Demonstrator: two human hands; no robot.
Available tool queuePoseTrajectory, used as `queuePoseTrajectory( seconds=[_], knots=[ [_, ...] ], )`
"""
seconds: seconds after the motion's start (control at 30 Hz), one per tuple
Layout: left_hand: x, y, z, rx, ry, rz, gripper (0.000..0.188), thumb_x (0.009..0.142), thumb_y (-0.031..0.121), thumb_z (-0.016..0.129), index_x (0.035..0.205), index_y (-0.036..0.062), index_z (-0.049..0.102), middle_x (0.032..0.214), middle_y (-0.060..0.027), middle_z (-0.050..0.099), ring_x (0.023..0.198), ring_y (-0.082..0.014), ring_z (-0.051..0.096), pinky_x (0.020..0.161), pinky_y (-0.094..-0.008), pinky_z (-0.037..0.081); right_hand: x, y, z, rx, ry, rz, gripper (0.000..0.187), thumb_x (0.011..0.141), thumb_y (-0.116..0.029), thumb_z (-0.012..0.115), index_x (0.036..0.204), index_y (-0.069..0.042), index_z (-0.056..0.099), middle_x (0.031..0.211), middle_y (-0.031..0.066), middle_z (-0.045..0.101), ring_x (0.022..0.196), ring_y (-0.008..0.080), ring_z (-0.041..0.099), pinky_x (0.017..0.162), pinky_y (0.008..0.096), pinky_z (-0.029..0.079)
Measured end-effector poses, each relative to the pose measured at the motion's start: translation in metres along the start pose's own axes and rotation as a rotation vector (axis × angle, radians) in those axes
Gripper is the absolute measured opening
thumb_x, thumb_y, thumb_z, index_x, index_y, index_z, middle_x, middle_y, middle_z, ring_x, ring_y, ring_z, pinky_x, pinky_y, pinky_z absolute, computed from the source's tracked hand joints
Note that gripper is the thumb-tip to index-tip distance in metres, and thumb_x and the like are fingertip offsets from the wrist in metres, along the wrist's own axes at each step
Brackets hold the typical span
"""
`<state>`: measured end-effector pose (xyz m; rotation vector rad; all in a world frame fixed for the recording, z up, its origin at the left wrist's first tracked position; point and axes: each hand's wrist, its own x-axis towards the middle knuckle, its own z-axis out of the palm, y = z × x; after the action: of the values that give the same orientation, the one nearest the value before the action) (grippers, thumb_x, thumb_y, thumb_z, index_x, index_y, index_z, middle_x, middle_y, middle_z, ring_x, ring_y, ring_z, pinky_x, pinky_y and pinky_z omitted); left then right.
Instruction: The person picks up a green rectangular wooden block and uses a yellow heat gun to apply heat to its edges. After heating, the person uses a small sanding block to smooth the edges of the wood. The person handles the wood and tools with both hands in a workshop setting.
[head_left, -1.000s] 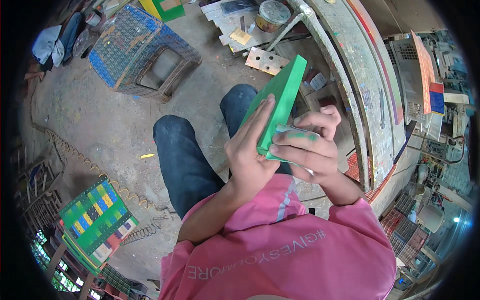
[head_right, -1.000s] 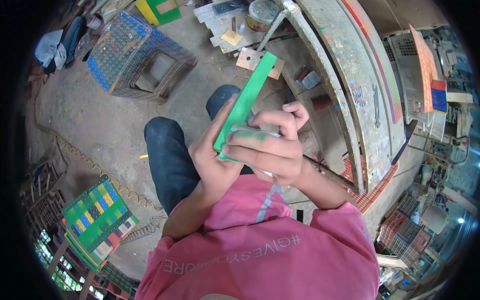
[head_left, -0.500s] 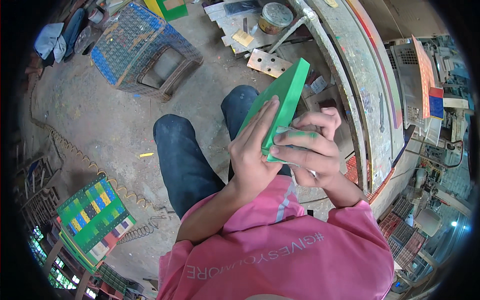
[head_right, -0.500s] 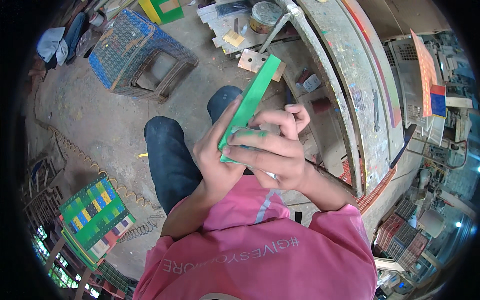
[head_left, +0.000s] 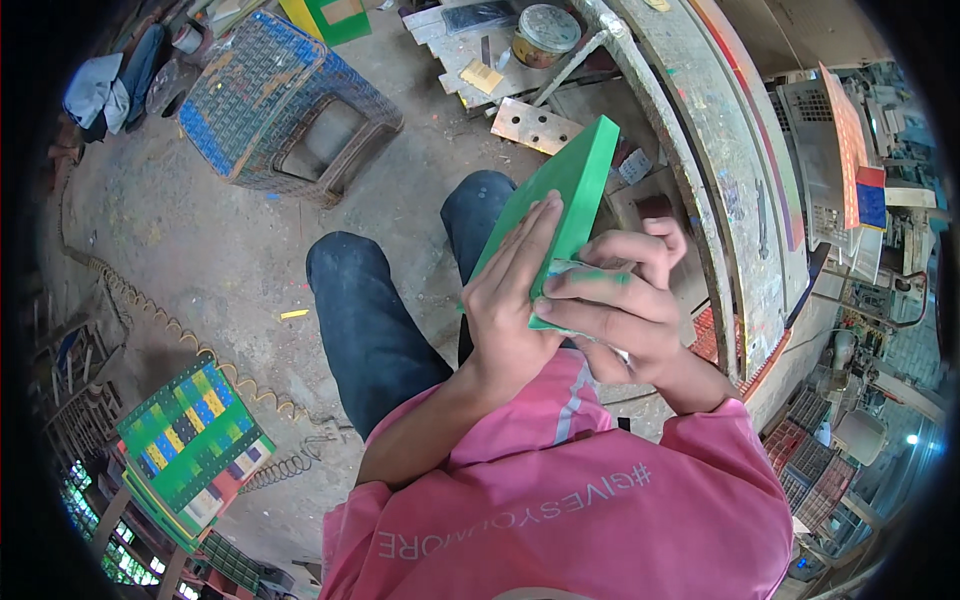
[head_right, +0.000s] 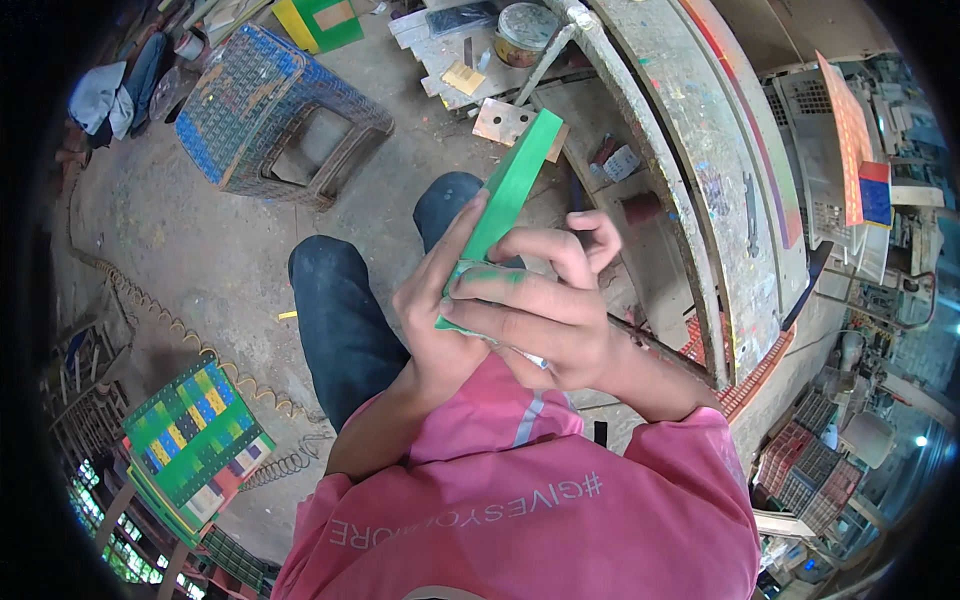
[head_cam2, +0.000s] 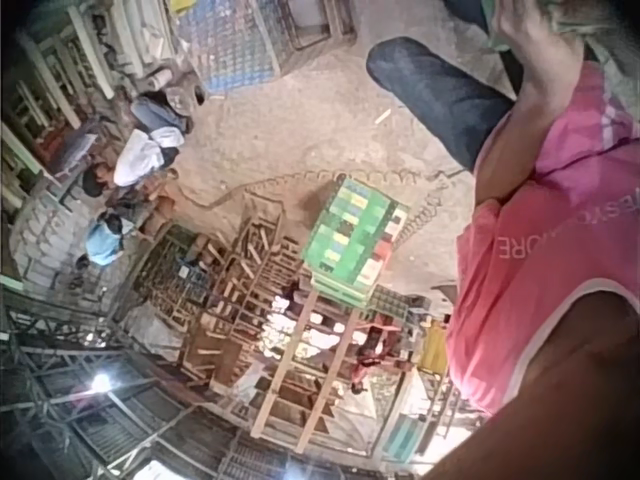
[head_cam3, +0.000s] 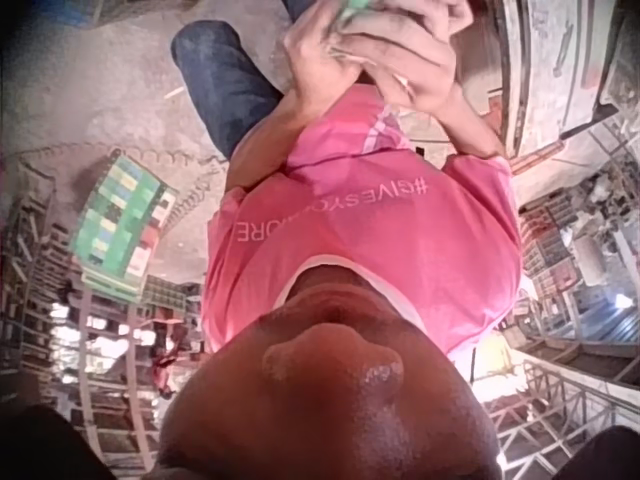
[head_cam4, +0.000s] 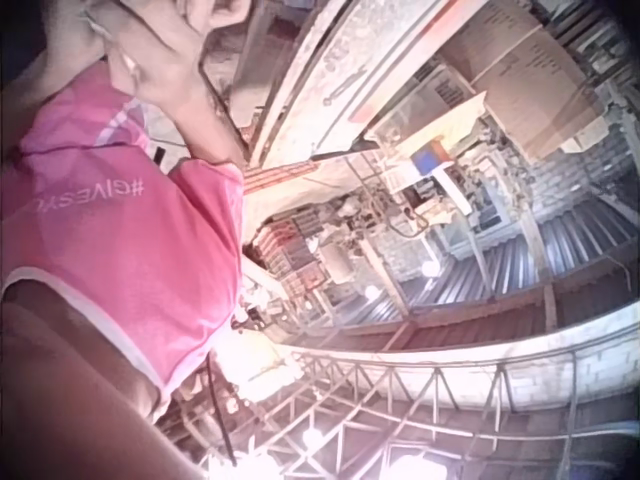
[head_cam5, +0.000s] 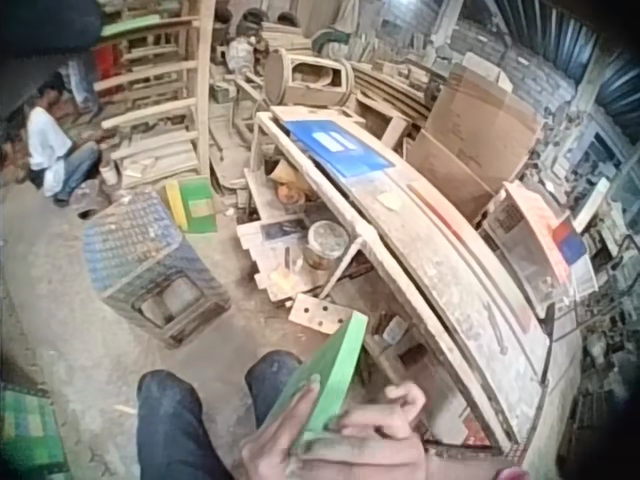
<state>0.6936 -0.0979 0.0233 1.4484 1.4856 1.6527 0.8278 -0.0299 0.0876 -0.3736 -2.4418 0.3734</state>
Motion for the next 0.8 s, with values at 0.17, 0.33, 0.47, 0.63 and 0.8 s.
queuePoseTrajectory(
  seconds=[0.17,0.33,0.47,0.63,0.8],
  knots=[
    [0.000,0.000,-0.001,-0.001,0.004,-0.004,0.069,0.065,-0.002,0.053,0.134,-0.0091,0.054,0.131,-0.0272,0.060,0.120,-0.0450,0.060,0.102,-0.0480,0.049,0.008,0.001,-0.003,-0.027,0.032,0.251,0.021,0.077,-0.012,0.068,0.097,-0.014,0.075,0.103,0.0003,0.072,0.099,0.0266,0.057,0.093,0.0488,0.033],
    [-0.001,0.001,-0.001,-0.007,0.000,-0.021,0.068,0.066,-0.002,0.052,0.133,-0.0092,0.054,0.132,-0.0271,0.060,0.120,-0.0455,0.060,0.103,-0.0483,0.049,0.004,0.003,-0.001,-0.039,0.024,0.320,0.020,0.078,-0.014,0.067,0.095,-0.014,0.077,0.101,-0.0014,0.072,0.098,0.0257,0.057,0.097,0.0488,0.031],
    [0.000,-0.002,0.000,-0.030,0.012,0.009,0.069,0.065,-0.002,0.057,0.134,-0.0090,0.054,0.132,-0.0267,0.060,0.120,-0.0451,0.060,0.103,-0.0485,0.049,-0.004,-0.001,0.001,0.028,-0.025,0.033,0.022,0.077,-0.012,0.068,0.097,-0.011,0.077,0.102,0.0018,0.072,0.099,0.0264,0.056,0.097,0.0431,0.033],
    [0.000,-0.002,0.000,-0.011,0.027,0.010,0.068,0.066,-0.003,0.060,0.134,-0.0088,0.054,0.130,-0.0265,0.061,0.119,-0.0444,0.061,0.101,-0.0479,0.050,-0.010,0.004,0.004,-0.068,0.035,0.409,0.021,0.077,-0.016,0.068,0.095,-0.014,0.078,0.104,-0.0020,0.072,0.099,0.0257,0.057,0.099,0.0484,0.028],
    [0.001,0.001,-0.003,0.010,0.012,-0.010,0.068,0.066,-0.004,0.058,0.133,-0.0084,0.055,0.130,-0.0266,0.061,0.118,-0.0439,0.061,0.100,-0.0471,0.051,-0.012,0.009,0.002,-0.061,0.009,0.116,0.024,0.075,-0.012,0.067,0.097,-0.014,0.077,0.104,-0.0005,0.072,0.098,0.0259,0.057,0.092,0.0466,0.032]
  ],
)
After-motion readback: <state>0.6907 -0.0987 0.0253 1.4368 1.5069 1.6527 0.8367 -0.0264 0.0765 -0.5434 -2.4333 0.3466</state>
